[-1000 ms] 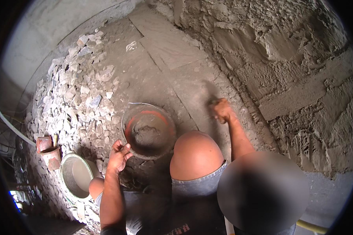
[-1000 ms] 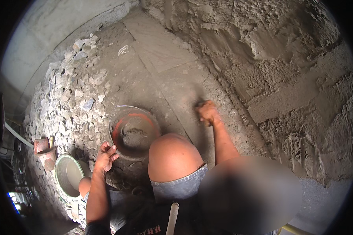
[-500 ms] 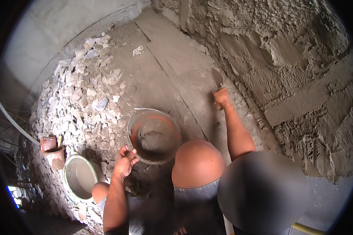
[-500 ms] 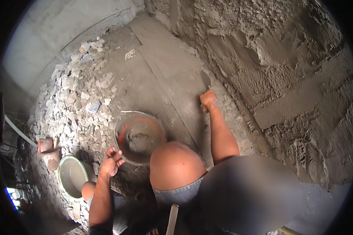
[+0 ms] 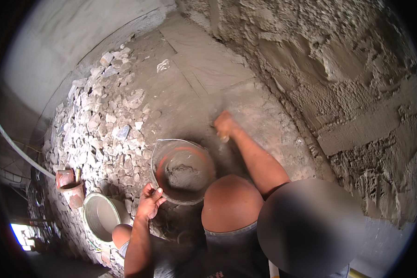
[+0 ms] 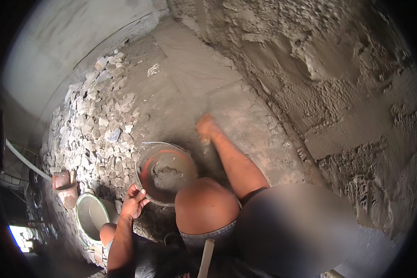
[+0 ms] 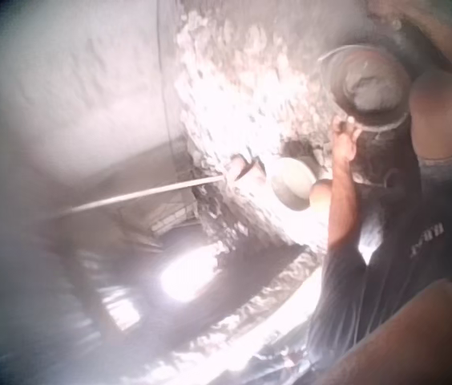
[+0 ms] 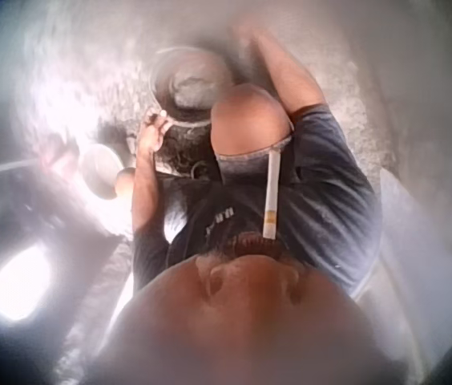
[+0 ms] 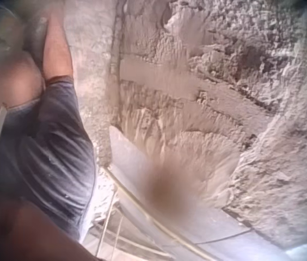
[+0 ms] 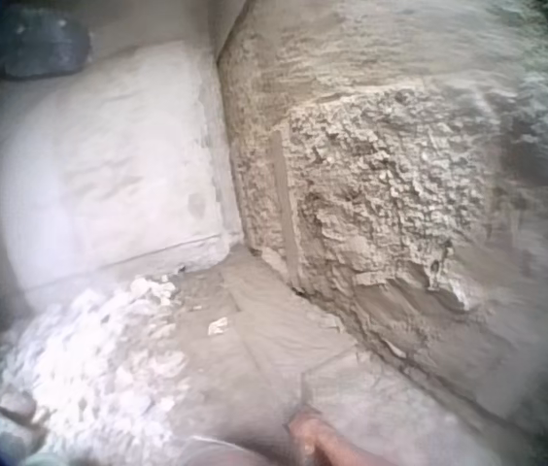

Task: The person applies cement to a wall using a trowel, taking mortar from a small bucket and spreading it onto the surface.

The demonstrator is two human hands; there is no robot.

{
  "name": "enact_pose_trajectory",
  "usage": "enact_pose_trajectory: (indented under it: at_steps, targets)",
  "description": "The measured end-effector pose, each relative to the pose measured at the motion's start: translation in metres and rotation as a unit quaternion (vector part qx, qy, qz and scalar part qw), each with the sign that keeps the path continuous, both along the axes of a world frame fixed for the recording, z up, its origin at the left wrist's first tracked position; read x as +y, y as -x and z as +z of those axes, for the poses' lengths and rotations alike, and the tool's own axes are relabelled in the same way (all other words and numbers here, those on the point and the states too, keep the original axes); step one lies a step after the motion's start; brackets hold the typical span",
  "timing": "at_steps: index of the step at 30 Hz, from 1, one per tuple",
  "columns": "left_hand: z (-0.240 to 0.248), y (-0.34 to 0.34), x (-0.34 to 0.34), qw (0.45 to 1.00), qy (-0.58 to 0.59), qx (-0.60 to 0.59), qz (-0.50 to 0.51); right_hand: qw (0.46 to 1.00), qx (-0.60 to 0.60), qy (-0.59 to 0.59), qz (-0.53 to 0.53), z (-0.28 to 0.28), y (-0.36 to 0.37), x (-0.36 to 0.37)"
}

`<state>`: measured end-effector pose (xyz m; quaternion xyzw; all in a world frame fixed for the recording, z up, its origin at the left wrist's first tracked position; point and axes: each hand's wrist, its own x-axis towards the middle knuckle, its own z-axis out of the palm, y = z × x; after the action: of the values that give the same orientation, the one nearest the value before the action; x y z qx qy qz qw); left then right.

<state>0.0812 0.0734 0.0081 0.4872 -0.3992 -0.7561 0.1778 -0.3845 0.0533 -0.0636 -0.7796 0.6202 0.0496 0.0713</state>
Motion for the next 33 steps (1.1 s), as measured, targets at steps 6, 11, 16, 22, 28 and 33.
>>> enact_pose_trajectory:
  at_steps: [6, 11, 16, 22, 28, 33]
  targets:
    - [0.002, -0.004, 0.004, 1.0, 0.002, 0.013, 0.012, 0.989, -0.075, 0.039, -0.123, 0.013, -0.011, 0.053]
    - [-0.009, -0.006, 0.005, 0.999, 0.007, 0.03, 0.029, 0.962, -0.054, -0.204, -0.176, 0.01, 0.009, 0.05]
    - [-0.003, -0.01, 0.01, 0.999, 0.01, 0.015, 0.036, 0.546, -0.719, -0.104, -0.418, 0.037, -0.042, 0.076]
    - [-0.006, 0.002, 0.002, 0.999, 0.014, 0.048, -0.003, 0.195, -0.866, 0.001, -0.461, -0.003, 0.068, 0.078]
    - [-0.004, -0.008, 0.006, 0.999, 0.009, 0.031, 0.011, 0.144, -0.879, 0.075, -0.448, -0.033, 0.072, 0.149]
    - [-0.002, -0.001, 0.003, 1.0, 0.002, 0.022, 0.006, 0.138, -0.862, 0.114, -0.474, -0.025, 0.036, 0.293]
